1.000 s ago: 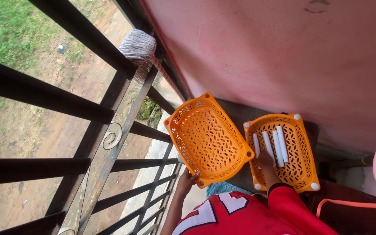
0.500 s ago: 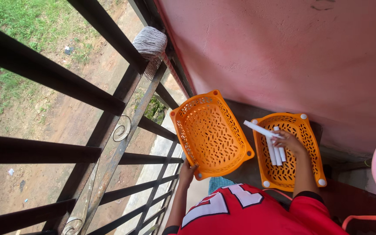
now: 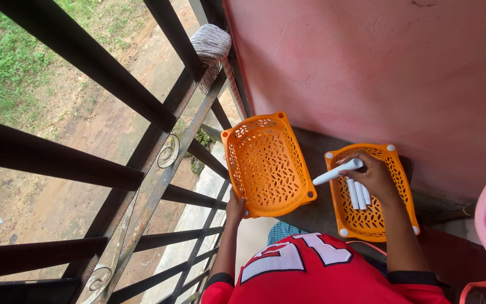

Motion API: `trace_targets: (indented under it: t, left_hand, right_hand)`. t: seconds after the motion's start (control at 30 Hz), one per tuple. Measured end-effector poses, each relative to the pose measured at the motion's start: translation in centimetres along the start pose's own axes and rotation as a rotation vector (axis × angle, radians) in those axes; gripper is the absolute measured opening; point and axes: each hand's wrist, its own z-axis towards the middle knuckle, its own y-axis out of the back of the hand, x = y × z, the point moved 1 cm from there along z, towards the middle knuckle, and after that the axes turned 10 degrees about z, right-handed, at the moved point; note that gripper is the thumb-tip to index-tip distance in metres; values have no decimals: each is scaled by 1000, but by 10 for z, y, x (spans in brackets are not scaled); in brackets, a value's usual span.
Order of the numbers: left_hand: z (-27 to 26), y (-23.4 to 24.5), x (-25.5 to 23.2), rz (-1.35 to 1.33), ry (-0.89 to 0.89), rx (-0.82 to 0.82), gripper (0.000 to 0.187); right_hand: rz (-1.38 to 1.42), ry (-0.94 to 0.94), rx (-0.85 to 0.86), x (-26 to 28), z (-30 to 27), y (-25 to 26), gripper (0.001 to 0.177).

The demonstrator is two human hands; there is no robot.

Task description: The person disassembles a blue plastic basket by removing its white support rods, then assembles an orange plastic basket by inserting white support rods into its holes. The person handles the baskets and rods by hand on a small stool near a balcony railing.

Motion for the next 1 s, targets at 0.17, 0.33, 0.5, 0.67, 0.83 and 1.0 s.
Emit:
trace_targets:
  t: [0.17, 0.33, 0.5, 0.67, 0.83, 1.0]
  left_hand:
    - [-6, -1, 5, 6, -55, -3, 88]
    - [-10, -1, -4, 53, 52, 72, 94]
    - [-37, -6, -21, 173, -410, -343, 103]
    - [-65, -22, -46, 488, -454, -351, 90]
    - [-83, -47, -69, 483, -731, -334, 81]
    - [-86, -80, -86, 321, -719, -53, 74]
  right_hand:
    - [-277, -107, 34, 24, -18, -43, 30]
    - [-413, 64, 33, 31, -27, -66, 35]
    - [-356, 85, 106, 29, -36, -67, 43]
    - [-482, 19, 89, 27, -37, -61, 37]
    - [-181, 39, 249, 19, -32, -60, 35]
    - [-384, 70, 246, 12, -30, -69, 34]
